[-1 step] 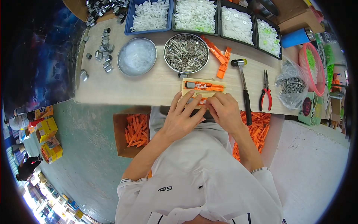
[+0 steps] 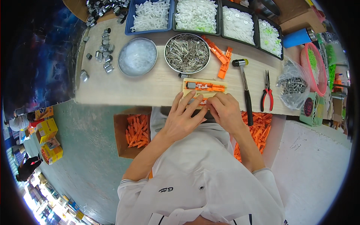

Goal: Assemble small plastic toy parts and components using screws and a hammer at a factory workstation.

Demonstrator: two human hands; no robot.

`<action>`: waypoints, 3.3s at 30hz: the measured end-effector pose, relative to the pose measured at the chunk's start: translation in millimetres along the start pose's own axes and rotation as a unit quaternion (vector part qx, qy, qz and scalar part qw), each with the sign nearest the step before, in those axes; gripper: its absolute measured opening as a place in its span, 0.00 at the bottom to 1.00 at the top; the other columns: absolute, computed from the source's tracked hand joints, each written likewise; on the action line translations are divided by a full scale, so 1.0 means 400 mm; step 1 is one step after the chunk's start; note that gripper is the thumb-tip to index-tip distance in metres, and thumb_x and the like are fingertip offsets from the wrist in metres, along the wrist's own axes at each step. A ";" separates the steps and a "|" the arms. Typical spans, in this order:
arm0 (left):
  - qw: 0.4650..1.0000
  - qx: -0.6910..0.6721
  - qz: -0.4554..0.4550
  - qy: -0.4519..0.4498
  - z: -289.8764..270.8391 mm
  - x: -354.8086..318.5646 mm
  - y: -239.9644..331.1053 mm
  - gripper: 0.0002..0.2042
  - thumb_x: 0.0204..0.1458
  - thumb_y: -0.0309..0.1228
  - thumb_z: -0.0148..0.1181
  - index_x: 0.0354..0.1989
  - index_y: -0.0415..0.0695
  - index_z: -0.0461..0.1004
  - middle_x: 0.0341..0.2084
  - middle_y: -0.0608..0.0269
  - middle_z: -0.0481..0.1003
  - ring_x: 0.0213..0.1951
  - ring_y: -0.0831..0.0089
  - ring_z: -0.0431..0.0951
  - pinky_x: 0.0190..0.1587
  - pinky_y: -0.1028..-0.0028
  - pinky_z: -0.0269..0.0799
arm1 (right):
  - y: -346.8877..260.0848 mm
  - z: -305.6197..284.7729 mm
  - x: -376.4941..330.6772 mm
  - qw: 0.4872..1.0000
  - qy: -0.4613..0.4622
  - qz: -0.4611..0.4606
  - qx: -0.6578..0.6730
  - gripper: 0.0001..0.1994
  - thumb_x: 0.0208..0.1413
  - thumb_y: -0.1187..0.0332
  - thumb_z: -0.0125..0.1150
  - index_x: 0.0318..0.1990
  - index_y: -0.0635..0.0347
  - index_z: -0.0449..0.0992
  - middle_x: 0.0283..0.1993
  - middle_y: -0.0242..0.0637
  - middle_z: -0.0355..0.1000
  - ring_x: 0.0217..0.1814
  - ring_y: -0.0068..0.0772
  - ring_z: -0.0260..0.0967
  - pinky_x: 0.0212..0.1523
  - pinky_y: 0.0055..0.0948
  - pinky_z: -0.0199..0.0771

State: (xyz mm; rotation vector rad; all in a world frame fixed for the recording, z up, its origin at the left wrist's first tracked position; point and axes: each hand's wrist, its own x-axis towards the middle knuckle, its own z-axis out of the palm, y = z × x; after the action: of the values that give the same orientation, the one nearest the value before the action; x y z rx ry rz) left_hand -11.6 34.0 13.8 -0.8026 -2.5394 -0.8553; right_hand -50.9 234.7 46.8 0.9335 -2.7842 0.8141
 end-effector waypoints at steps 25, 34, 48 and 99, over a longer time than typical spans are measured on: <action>0.971 0.035 -0.117 0.206 -0.089 0.260 -0.242 0.13 0.50 0.19 0.60 0.46 0.40 0.76 0.44 0.48 0.75 0.46 0.51 0.75 0.49 0.58 0.71 | 0.748 -0.390 -0.356 0.811 0.187 0.401 -0.383 0.25 0.54 0.69 0.63 0.60 0.61 0.70 0.54 0.57 0.72 0.59 0.60 0.67 0.58 0.51 0.68; 0.938 0.288 -0.194 -0.025 -0.126 0.450 -0.501 0.07 0.48 0.25 0.62 0.35 0.39 0.80 0.39 0.47 0.79 0.45 0.49 0.78 0.46 0.57 0.77 | 0.775 -0.355 -0.321 0.836 0.124 0.407 -0.348 0.22 0.52 0.68 0.66 0.56 0.62 0.72 0.52 0.54 0.74 0.52 0.59 0.72 0.53 0.49 0.72; 0.962 0.083 -0.260 -0.009 -0.148 0.445 -0.522 0.10 0.48 0.27 0.67 0.39 0.42 0.80 0.33 0.51 0.82 0.36 0.56 0.82 0.42 0.63 0.76 | 0.709 -0.340 -0.290 0.804 0.366 0.394 -0.255 0.16 0.69 0.63 0.51 0.50 0.68 0.74 0.48 0.49 0.75 0.46 0.45 0.76 0.46 0.38 0.74; 0.850 -0.440 -0.259 0.130 -0.077 0.083 -0.075 0.07 0.55 0.13 0.60 0.40 0.35 0.77 0.39 0.60 0.79 0.43 0.73 0.78 0.49 0.73 0.74 | -0.033 -0.033 0.053 0.730 0.020 0.350 0.587 0.06 0.62 0.75 0.62 0.44 0.66 0.74 0.34 0.34 0.74 0.34 0.21 0.74 0.37 0.21 0.77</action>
State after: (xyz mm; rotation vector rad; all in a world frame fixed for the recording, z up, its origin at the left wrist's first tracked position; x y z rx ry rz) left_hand -51.5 7.9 39.6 -0.1362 -2.0549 -2.2123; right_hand -61.5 221.4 69.6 -0.2724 -2.2634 2.7692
